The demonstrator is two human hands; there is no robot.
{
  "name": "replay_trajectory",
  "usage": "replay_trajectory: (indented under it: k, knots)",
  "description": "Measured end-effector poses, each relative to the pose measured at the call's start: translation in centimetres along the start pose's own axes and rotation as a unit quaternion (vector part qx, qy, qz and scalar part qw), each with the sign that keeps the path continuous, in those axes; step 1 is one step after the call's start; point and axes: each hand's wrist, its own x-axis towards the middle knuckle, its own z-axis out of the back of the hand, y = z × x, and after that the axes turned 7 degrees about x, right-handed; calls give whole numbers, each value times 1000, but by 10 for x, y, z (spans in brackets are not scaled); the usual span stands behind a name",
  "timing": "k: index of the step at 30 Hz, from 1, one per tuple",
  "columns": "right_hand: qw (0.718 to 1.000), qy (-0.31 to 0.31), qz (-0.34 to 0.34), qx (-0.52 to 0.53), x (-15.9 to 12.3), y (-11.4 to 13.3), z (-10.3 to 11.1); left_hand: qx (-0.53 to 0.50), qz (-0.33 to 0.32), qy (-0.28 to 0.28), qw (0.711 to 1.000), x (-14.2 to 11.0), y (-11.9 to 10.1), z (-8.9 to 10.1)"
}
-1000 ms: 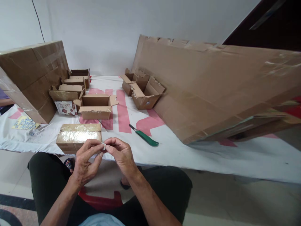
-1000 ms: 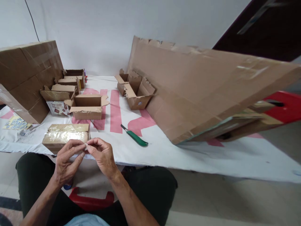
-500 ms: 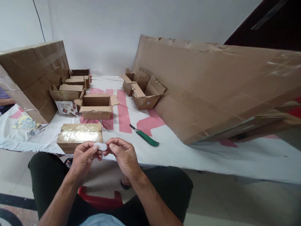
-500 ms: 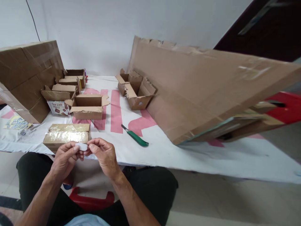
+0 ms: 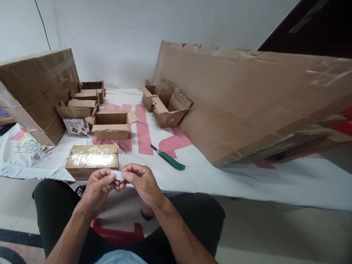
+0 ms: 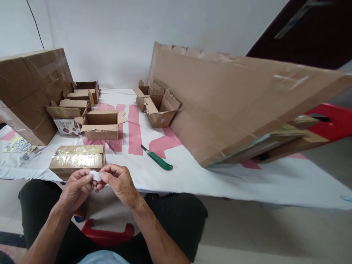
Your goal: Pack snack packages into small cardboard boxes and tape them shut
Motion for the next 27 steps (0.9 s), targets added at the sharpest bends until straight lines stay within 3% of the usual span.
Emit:
replay_trajectory:
  k: [7,16,19,27]
  knots:
    - [1000,4,5,31,1,-3,4,-2,-17,33,999,-2,0,6]
    - [998,-9,36,-48,-2,1,4,101,-100,-46,989,-1,3,5]
    - [997,1,46,-69,-3,3,4,136,-122,-40,982,-2,3,7]
    - [998,-18,18,-63,-4,10,1,69,-71,11,995,-2,1,7]
